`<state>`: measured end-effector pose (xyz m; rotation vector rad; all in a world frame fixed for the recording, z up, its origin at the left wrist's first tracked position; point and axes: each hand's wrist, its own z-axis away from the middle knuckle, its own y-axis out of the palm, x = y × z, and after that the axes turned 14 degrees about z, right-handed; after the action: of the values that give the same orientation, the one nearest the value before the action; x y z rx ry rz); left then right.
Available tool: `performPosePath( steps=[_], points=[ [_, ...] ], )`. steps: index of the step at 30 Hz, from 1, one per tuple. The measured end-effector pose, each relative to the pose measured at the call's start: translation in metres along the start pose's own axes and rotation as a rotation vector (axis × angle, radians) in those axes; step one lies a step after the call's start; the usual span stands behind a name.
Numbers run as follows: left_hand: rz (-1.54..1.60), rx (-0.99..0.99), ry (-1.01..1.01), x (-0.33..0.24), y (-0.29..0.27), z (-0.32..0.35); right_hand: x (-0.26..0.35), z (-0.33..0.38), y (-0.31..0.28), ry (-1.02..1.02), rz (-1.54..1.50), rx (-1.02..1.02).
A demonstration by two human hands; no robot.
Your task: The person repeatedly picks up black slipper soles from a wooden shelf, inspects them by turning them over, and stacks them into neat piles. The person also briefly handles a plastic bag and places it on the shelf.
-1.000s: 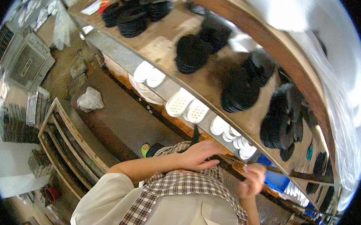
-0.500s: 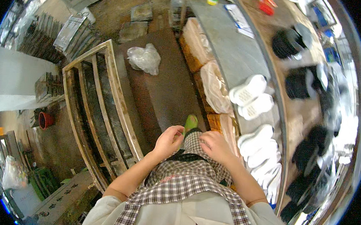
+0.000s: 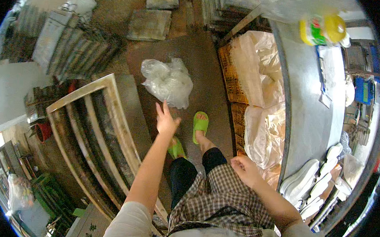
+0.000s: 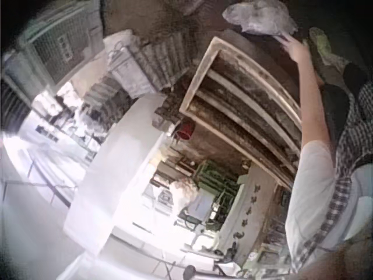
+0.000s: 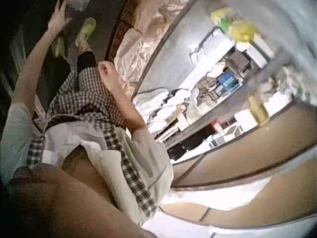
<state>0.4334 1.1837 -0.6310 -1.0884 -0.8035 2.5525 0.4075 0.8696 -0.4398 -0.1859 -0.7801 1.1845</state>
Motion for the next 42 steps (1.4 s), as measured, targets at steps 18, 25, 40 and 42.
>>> performPosePath(
  steps=[18,25,40,42],
  points=[
    [0.845,0.774,-0.142,-0.105,-0.114,-0.037,0.148,-0.157,-0.054,0.631,-1.544,0.117],
    [0.869,0.941,0.270,-0.241,-0.228,0.002,0.240,-0.121,-0.170,0.109,-0.751,0.340],
    [1.264,0.600,0.383,-0.531,-0.316,-0.025,0.293,-0.056,-0.482,-0.199,-0.554,-1.419],
    [1.186,0.718,0.460,-0.583,-0.286,-0.033,0.281,-0.057,-0.494,-0.154,-0.833,-1.208]
  ],
)
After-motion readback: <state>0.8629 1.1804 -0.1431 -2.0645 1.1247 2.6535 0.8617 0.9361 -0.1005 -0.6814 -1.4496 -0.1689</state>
